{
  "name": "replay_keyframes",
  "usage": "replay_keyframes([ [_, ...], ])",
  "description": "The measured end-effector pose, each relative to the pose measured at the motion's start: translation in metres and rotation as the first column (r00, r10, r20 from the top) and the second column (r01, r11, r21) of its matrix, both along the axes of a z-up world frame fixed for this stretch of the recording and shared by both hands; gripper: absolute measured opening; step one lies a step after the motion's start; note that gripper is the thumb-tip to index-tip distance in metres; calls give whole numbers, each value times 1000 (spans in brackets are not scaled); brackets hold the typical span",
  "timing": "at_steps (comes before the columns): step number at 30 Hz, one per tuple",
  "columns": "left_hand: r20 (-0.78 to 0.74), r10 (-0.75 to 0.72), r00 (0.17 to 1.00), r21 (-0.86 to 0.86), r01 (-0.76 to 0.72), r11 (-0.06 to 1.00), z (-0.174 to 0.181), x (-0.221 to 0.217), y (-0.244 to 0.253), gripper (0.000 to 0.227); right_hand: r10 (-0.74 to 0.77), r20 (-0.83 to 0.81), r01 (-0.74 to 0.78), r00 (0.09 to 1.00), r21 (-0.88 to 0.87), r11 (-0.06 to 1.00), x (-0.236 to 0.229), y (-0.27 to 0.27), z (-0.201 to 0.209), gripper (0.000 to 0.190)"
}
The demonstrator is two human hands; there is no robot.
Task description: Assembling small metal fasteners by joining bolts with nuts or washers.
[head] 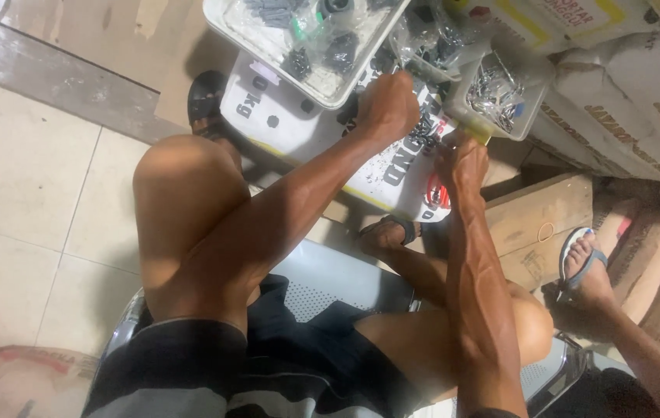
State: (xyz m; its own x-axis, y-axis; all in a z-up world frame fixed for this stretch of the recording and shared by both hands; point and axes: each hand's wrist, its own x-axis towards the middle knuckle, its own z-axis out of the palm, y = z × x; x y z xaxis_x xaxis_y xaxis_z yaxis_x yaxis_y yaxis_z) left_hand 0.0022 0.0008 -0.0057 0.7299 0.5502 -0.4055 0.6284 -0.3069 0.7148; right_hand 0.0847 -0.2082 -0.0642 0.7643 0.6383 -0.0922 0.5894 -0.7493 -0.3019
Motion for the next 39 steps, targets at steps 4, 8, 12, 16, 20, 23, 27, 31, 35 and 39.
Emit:
replay_keyframes([
  [4,118,34,992,-35,-30,999,1,-5,-3,24,-28,-83,24,996,-42,999,0,9,-3,41],
  [8,97,-16,995,8,15,1000,9,-10,-1,18,62,-53,-63,997,-8,998,-11,21,4,16],
  [12,72,-21,997,2,21,1000,9,-9,1,17,83,-202,-63,976,104,993,-18,34,31,24],
  [16,190,-115,975,-79,132,988,23,-25,1,27,-63,-234,71,970,22,997,-4,12,12,15],
  [20,308,-186,933,-96,225,970,38,-28,-7,28,-122,-428,244,895,244,939,-12,34,76,14],
  [23,411,-199,890,-157,284,946,64,-32,-7,34,10,-664,404,748,467,787,-21,50,129,12],
  [27,504,-272,820,-58,346,936,76,-17,-1,19,397,-826,557,400,563,611,-23,51,189,10],
  [31,513,-350,784,40,385,922,97,-28,17,10,558,-796,624,234,563,542,-24,43,195,8],
  [35,548,-431,717,169,410,896,101,-34,17,12,680,-725,649,108,570,504,-33,43,201,10],
  [39,571,-472,672,284,377,881,102,-34,11,20,355,-706,499,613,694,519,-46,49,214,19],
])
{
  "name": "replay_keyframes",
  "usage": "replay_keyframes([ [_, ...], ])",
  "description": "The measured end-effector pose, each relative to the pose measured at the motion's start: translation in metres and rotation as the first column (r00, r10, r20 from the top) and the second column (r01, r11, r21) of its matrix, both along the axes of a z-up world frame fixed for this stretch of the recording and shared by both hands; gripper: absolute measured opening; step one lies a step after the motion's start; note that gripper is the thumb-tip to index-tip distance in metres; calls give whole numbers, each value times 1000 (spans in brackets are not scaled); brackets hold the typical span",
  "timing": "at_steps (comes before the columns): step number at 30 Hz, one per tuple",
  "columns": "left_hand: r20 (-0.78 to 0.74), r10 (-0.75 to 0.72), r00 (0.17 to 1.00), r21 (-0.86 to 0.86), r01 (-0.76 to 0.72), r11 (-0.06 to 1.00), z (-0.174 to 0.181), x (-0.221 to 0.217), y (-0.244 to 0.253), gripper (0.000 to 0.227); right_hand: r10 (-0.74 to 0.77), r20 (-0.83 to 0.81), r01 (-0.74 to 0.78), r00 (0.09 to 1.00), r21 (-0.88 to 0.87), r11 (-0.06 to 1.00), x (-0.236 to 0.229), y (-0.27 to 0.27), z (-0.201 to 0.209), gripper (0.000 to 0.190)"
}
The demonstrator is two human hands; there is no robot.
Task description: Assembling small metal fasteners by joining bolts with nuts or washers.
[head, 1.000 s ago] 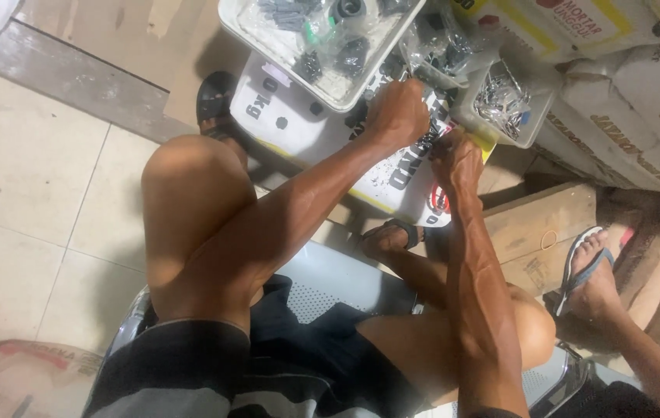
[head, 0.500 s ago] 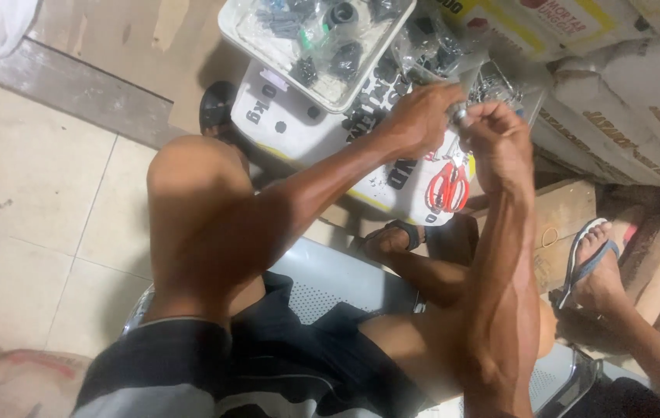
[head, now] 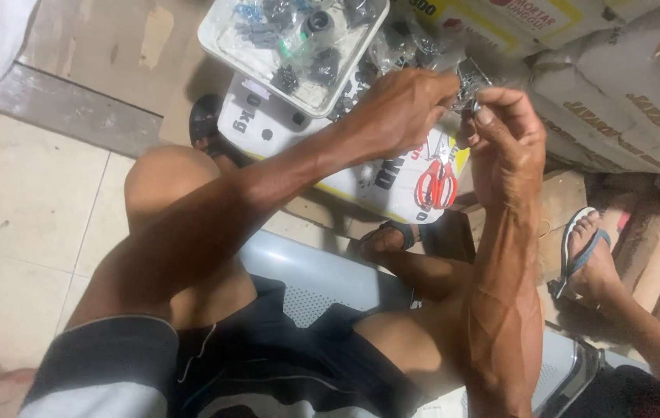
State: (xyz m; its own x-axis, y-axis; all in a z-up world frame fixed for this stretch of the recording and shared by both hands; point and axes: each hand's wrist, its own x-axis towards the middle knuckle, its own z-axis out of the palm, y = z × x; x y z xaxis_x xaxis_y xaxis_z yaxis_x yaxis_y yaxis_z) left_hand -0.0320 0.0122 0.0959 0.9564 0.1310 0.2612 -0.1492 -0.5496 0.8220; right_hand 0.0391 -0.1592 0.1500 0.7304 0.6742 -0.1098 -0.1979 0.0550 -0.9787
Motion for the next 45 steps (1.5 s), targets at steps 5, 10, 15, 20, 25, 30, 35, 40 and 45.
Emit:
replay_keyframes([
  [5,-33,15,999,155,-9,988,-13,17,0,26,-11,80,27,997,-209,978,-4,7,7,15],
  [10,61,85,994,209,-96,973,-11,27,-5,17,-85,112,108,990,-219,970,1,7,6,23],
  [15,7,78,997,265,-77,961,-14,24,-16,25,-27,123,63,992,-299,952,-5,4,2,16],
  [20,86,138,987,314,-158,936,-20,29,-15,22,-48,128,79,991,-244,967,2,4,-2,16],
  [25,46,165,985,247,-171,954,-14,29,-19,11,-72,192,121,979,-256,959,2,4,-2,11],
  [30,-28,335,942,-85,-337,938,-13,30,-23,26,-135,389,241,911,-237,941,-5,10,1,12],
  [35,-167,273,947,-403,-318,858,6,25,-21,20,-17,617,83,787,-79,993,0,7,-20,14],
  [40,-296,246,923,-419,-357,835,1,27,-20,23,-5,789,173,614,-128,977,-9,12,-20,17],
  [45,-278,271,921,-484,-378,789,-13,31,-26,20,89,958,275,271,-166,947,-8,15,-26,8],
])
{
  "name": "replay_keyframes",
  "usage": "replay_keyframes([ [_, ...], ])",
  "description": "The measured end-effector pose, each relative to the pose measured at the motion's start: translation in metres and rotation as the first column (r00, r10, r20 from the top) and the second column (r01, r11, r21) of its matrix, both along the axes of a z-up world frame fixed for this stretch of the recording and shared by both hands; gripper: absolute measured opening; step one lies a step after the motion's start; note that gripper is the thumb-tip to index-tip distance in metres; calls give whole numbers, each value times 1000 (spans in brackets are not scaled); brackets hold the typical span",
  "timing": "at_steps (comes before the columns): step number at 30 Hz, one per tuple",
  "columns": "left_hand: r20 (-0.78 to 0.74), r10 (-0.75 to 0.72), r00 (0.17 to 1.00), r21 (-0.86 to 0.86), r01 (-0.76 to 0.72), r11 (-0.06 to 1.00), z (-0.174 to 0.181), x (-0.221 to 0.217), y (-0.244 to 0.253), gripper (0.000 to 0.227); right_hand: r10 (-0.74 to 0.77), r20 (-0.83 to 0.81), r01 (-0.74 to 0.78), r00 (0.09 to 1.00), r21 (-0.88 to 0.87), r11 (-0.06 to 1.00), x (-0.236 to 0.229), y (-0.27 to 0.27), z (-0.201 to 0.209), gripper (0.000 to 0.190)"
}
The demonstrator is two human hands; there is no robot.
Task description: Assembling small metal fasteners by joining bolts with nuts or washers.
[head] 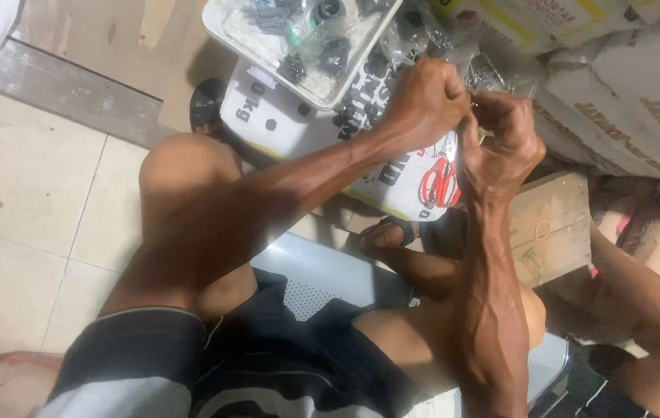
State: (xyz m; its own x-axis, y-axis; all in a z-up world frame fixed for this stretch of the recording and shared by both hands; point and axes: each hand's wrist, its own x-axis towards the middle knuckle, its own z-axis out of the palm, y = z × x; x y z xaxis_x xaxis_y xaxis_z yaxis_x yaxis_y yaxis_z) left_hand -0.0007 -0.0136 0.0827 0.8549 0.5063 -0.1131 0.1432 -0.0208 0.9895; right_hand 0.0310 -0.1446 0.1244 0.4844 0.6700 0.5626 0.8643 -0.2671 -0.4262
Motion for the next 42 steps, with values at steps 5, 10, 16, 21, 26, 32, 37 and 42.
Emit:
replay_keyframes([
  [5,-75,56,996,-221,-71,973,7,-2,-5,15,-10,3,10,1000,8,1000,2,1,-4,11],
  [10,-116,43,992,-264,-73,962,-2,5,-10,13,-30,-106,38,994,77,996,-4,7,3,11],
  [16,33,138,990,-118,-133,984,-8,4,-7,17,5,-272,47,962,183,982,1,-1,1,12],
  [21,-244,154,957,-115,-187,976,-13,-4,14,18,-16,-546,92,838,112,989,27,-23,-27,17],
  [26,-472,178,864,1,-201,980,-73,-11,23,10,-491,-418,196,765,-574,795,22,-17,-66,17],
  [32,-626,142,767,30,-159,987,-83,-17,23,20,-229,-266,83,937,-466,881,31,-41,-158,24],
  [37,-422,44,905,181,36,983,-67,-34,5,19,-429,-333,161,840,-602,782,47,-61,-219,12],
  [42,-580,-222,784,32,295,955,-92,-54,-16,31,-358,-268,123,894,-622,773,33,-45,-205,9],
])
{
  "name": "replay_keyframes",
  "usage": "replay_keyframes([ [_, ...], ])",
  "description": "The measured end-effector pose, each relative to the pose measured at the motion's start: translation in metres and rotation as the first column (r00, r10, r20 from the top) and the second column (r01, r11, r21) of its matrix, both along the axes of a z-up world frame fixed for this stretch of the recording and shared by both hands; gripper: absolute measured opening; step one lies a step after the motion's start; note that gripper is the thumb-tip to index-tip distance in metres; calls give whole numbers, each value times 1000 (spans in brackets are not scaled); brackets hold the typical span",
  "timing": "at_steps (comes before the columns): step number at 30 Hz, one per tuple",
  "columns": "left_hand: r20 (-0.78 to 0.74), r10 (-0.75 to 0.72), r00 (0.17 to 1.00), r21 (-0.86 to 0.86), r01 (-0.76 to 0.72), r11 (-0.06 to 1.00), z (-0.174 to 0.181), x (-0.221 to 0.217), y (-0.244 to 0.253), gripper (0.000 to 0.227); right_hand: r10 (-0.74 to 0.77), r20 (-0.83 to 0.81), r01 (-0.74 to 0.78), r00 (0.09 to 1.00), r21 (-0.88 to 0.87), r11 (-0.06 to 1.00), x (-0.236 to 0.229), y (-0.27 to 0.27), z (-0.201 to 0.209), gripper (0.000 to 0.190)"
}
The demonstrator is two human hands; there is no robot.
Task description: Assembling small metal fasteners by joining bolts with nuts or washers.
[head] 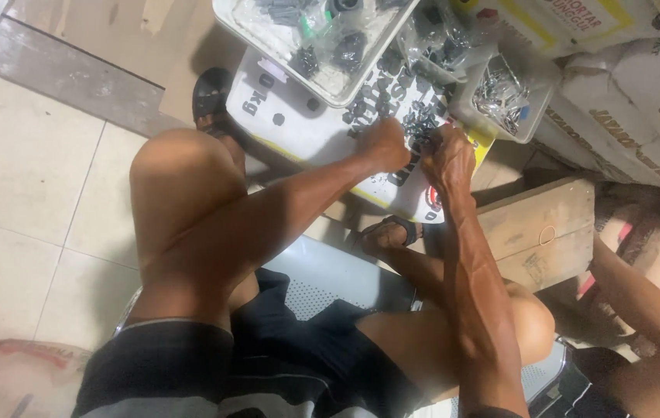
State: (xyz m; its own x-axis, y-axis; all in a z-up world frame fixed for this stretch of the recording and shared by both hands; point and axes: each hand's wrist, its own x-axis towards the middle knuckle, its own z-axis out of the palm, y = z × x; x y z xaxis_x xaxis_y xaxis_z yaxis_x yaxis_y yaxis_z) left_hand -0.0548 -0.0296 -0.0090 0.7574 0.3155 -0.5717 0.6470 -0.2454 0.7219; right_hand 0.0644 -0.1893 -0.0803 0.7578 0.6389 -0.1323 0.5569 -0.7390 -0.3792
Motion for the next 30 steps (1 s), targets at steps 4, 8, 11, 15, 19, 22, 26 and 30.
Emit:
replay_keyframes([
  [4,-26,-227,973,89,229,969,16,1,-4,25,8,25,-6,1000,-68,998,6,-3,-4,10],
  [8,133,-289,948,98,277,956,36,15,-7,25,-34,-78,40,996,68,997,3,4,52,12],
  [11,344,-286,894,140,252,958,67,18,7,26,-140,-406,293,903,346,891,-6,22,128,19],
  [15,562,-193,804,89,173,981,111,4,25,35,42,-769,624,638,549,556,-25,48,210,18],
  [19,644,-93,760,151,-6,989,84,32,19,12,213,-854,643,474,501,580,-12,33,221,10],
  [22,728,-73,681,205,-116,972,75,35,19,26,183,-773,544,608,573,613,-16,34,219,7],
  [26,657,55,752,7,-79,997,89,40,15,25,186,-644,431,742,671,604,-15,34,212,18],
  [30,534,166,829,-204,-64,977,98,43,12,17,205,-611,399,764,698,595,-16,40,207,29],
])
